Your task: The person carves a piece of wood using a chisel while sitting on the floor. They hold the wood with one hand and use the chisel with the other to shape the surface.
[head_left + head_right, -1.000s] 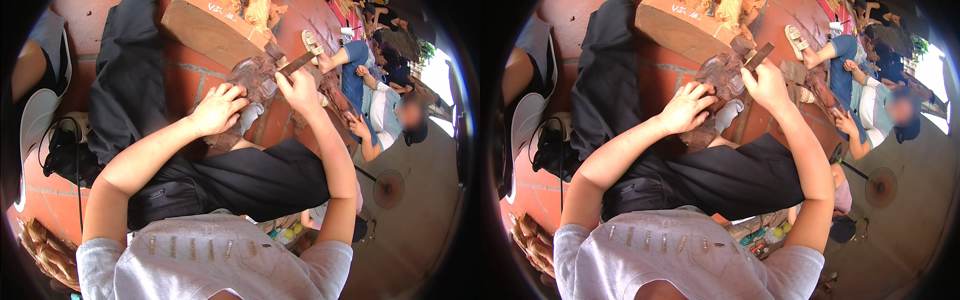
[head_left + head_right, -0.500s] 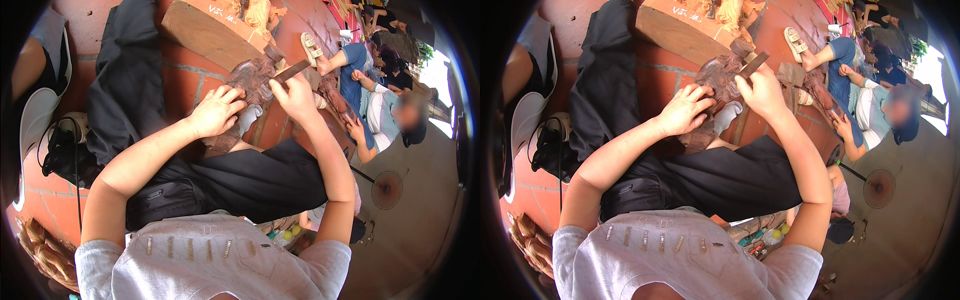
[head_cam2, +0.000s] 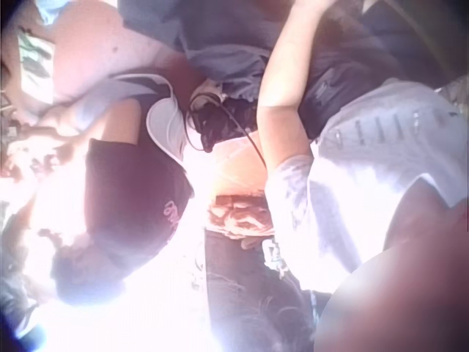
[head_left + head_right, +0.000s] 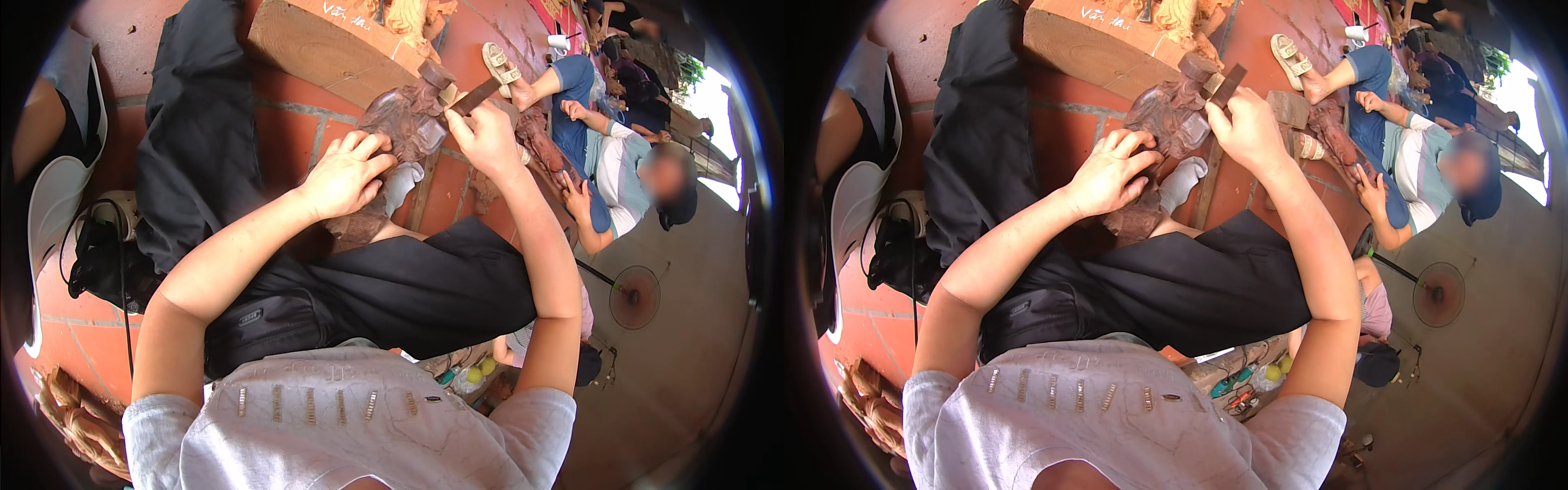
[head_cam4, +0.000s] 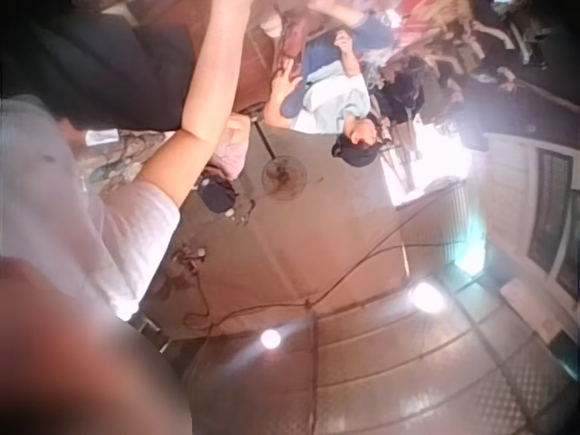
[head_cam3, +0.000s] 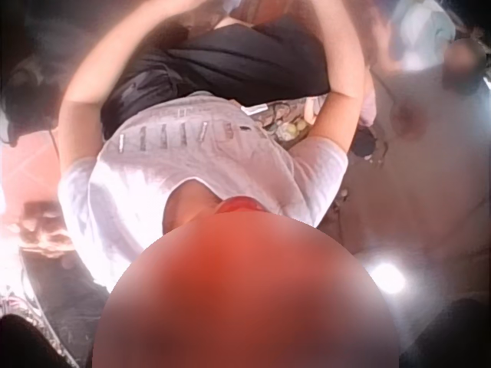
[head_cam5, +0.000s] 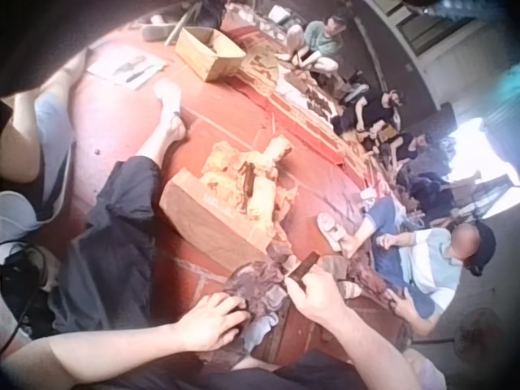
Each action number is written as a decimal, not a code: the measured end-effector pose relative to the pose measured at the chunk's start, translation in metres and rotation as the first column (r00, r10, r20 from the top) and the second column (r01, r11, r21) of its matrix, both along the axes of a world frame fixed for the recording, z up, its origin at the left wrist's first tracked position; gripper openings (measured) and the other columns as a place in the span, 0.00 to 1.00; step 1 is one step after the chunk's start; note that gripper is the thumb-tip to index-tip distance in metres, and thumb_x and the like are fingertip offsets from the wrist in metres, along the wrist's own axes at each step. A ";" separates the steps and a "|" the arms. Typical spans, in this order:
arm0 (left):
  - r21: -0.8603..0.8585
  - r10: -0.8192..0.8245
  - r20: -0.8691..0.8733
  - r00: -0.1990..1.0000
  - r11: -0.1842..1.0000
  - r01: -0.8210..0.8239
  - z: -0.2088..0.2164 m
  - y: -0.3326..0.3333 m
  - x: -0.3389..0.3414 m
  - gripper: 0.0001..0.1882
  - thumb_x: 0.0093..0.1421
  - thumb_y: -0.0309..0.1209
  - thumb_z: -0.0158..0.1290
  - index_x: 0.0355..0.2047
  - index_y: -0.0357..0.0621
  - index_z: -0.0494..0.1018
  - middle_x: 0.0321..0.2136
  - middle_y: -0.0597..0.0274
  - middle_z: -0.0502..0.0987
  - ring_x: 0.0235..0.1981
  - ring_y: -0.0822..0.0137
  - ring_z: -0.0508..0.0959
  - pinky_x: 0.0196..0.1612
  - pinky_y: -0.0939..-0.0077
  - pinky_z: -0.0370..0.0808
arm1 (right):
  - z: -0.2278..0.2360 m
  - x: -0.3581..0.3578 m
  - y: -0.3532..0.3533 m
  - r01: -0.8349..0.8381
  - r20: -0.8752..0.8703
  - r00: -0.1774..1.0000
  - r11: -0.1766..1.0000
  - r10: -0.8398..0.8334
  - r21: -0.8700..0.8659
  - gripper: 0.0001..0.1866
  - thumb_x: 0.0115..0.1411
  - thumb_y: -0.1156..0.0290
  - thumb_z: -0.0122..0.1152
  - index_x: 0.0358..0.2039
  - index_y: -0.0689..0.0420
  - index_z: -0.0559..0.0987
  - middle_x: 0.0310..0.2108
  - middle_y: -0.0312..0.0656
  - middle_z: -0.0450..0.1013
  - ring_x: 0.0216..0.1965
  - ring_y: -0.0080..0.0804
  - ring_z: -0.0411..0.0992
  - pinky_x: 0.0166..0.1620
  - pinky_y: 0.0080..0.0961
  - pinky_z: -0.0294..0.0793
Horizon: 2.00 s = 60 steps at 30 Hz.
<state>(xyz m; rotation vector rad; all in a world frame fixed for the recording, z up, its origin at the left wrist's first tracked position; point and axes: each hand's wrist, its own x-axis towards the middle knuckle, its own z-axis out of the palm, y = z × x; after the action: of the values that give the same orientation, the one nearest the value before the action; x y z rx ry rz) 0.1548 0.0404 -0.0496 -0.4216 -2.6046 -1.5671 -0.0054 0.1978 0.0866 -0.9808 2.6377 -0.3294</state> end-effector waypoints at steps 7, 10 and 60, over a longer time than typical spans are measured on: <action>-0.007 -0.019 -0.030 0.999 1.000 0.019 -0.002 0.001 0.001 0.22 0.53 0.29 0.58 0.50 0.49 0.72 0.55 0.61 0.65 0.56 0.54 0.64 0.55 0.56 0.66 | -0.005 0.004 0.010 -0.059 0.013 0.998 0.992 0.061 -0.114 0.10 0.59 0.68 0.63 0.35 0.63 0.80 0.31 0.45 0.76 0.34 0.33 0.74 0.40 0.30 0.72; 0.000 -0.008 -0.011 1.000 1.000 0.008 -0.001 -0.001 0.001 0.22 0.51 0.29 0.59 0.49 0.50 0.72 0.54 0.59 0.66 0.55 0.52 0.65 0.56 0.57 0.67 | 0.007 0.000 0.008 0.154 0.160 0.976 0.988 -0.151 -0.002 0.11 0.60 0.67 0.63 0.36 0.62 0.80 0.33 0.42 0.76 0.34 0.27 0.73 0.41 0.25 0.72; 0.003 -0.016 -0.038 0.999 1.000 0.016 -0.001 -0.001 0.001 0.24 0.52 0.28 0.59 0.51 0.50 0.72 0.53 0.60 0.65 0.54 0.53 0.65 0.56 0.57 0.66 | 0.004 0.008 0.044 0.140 0.294 0.950 0.984 -0.101 -0.113 0.09 0.61 0.71 0.60 0.40 0.61 0.80 0.28 0.37 0.76 0.26 0.23 0.69 0.30 0.22 0.69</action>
<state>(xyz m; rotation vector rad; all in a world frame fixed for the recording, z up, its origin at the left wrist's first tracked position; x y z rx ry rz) 0.1561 0.0397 -0.0508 -0.4683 -2.5763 -1.5524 0.0031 0.2418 0.0907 -0.7448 2.4370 -0.6339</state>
